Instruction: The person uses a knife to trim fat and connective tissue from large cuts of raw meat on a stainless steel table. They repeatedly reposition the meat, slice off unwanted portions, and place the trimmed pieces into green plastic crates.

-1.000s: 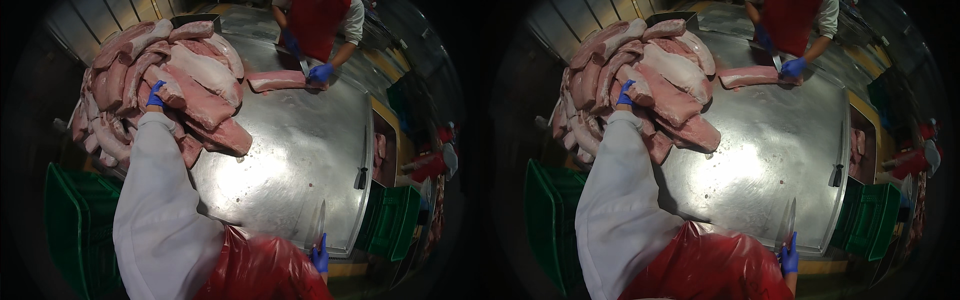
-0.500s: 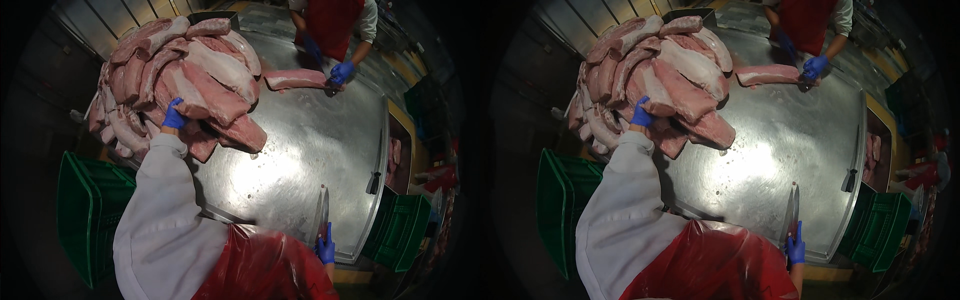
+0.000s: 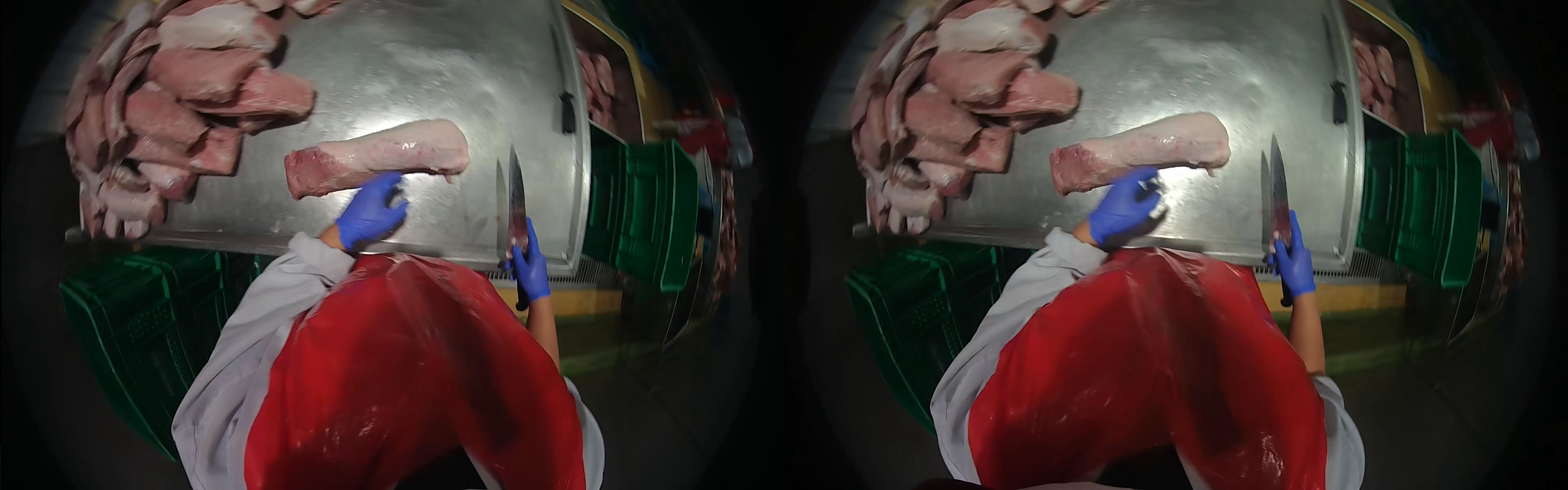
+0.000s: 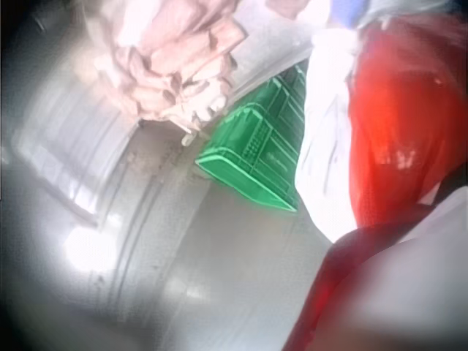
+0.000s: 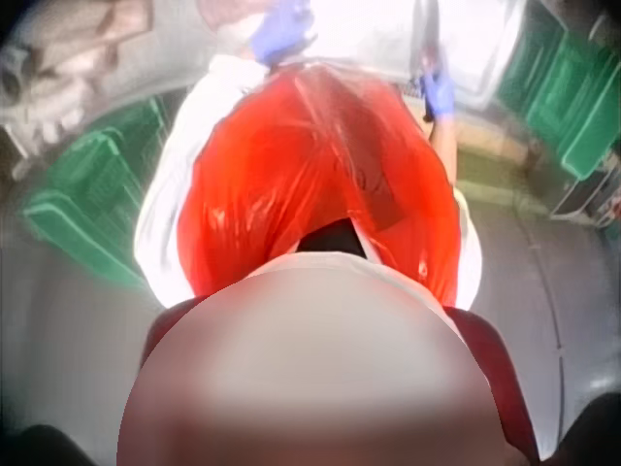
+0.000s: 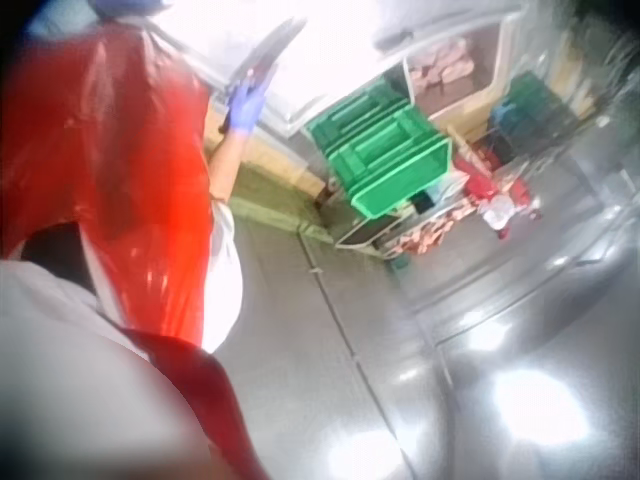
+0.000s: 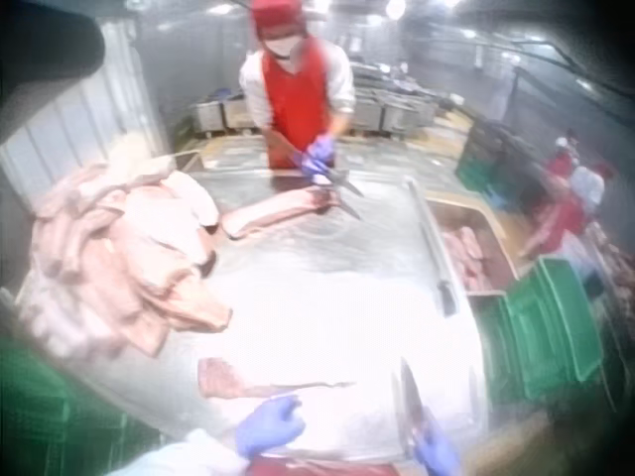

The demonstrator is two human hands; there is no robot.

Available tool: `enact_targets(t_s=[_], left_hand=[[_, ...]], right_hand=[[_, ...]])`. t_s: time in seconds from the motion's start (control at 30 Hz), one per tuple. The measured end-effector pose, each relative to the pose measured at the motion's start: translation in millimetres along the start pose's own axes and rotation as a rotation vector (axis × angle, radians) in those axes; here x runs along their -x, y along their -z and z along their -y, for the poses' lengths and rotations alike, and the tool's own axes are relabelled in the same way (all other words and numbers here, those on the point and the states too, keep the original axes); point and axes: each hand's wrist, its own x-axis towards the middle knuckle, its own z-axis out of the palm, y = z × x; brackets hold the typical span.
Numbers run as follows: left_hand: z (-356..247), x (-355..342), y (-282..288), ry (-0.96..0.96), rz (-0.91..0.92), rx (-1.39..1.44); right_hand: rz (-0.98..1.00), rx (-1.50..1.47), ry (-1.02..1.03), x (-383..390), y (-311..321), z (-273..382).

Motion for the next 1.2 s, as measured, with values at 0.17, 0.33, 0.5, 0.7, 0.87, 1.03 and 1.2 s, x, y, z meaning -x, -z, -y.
enact_targets(t_s=[0.17,0.33,0.5,0.7,0.87,1.03,1.2], left_hand=[[1,-52,6,-0.066,0.047,-1.039],[-14,-103,-59,0.432,0.52,-0.937],[4,-183,-142,-0.319,0.075,-0.913],[-12,-243,-133,-0.301,-0.094,-0.731],[-21,-181,-136,-0.33,0.199,-0.908],[3,-271,-125,-0.21,-0.045,-0.92],[24,-239,-94,-0.466,0.028,-0.869]], right_hand=[[-0.05,-0.123,-0.072,-5,43,-40],[-0.073,-0.336,-0.104,-30,60,-76],[-0.001,-0.495,-0.102,-77,54,-58],[0.035,-0.475,-0.093,-149,33,-6],[0.011,-0.509,-0.103,-173,27,14],[0.021,-0.466,-0.148,-198,17,21],[0.085,-0.389,-0.055,-216,9,59]])
